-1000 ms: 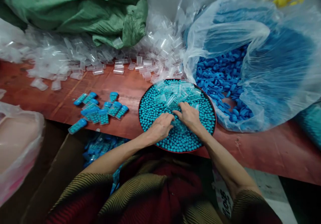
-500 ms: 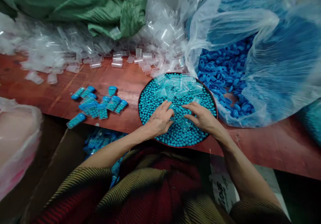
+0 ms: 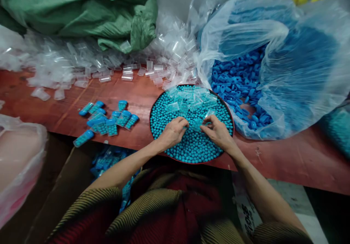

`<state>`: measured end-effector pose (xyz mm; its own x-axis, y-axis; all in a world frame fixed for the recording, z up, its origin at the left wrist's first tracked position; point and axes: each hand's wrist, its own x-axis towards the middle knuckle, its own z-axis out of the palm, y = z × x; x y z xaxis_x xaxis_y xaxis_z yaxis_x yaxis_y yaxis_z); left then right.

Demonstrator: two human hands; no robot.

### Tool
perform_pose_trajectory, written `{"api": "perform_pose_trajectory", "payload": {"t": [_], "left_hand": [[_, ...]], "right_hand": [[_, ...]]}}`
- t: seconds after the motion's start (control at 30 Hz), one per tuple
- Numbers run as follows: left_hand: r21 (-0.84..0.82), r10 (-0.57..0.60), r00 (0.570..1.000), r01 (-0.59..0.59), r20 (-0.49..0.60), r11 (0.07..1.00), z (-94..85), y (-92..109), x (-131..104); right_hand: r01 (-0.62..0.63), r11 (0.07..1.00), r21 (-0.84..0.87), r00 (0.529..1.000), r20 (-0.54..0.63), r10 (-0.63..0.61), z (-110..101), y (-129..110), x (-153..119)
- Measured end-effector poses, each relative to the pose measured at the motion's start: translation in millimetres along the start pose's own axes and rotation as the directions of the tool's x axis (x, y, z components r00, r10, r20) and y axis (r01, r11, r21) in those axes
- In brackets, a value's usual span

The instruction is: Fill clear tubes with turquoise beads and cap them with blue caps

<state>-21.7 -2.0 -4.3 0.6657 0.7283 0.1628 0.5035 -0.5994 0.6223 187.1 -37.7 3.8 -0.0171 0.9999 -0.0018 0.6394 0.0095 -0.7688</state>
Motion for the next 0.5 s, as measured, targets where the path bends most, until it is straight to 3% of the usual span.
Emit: {"api": "perform_pose_trajectory", "payload": {"t": [0.1,0.17,0.37,0.43,0.5], "left_hand": [[-0.106,0.054,0.998,-0.053,0.012,0.993,2.5,-7,-3],[-0.096,0.034,0.998,-0.028,0.052,0.995,3.8,-5,-4],[0.228,-0.182,0.971,0.145,0.152,0.963,-2.6,12,-1],[0.180,-0.195,0.966,0.164,0.169,0.970,-3.5,11,-1],[0.012,-0.154,0.972,0.155,0.177,0.988,-2.4,7,-1]], "right_hand": [[0.019,1.000,-0.016,0.997,-0.072,-0.020,7,1,6],[0.074,0.995,-0.074,0.995,-0.067,-0.079,8,4,9],[0.063,0.994,-0.086,0.998,-0.012,-0.064,-1,11,10],[0.053,0.999,-0.010,0.998,-0.028,-0.053,0,12,10],[0.069,0.997,0.042,0.996,-0.064,-0.066,3,13,10]]}}
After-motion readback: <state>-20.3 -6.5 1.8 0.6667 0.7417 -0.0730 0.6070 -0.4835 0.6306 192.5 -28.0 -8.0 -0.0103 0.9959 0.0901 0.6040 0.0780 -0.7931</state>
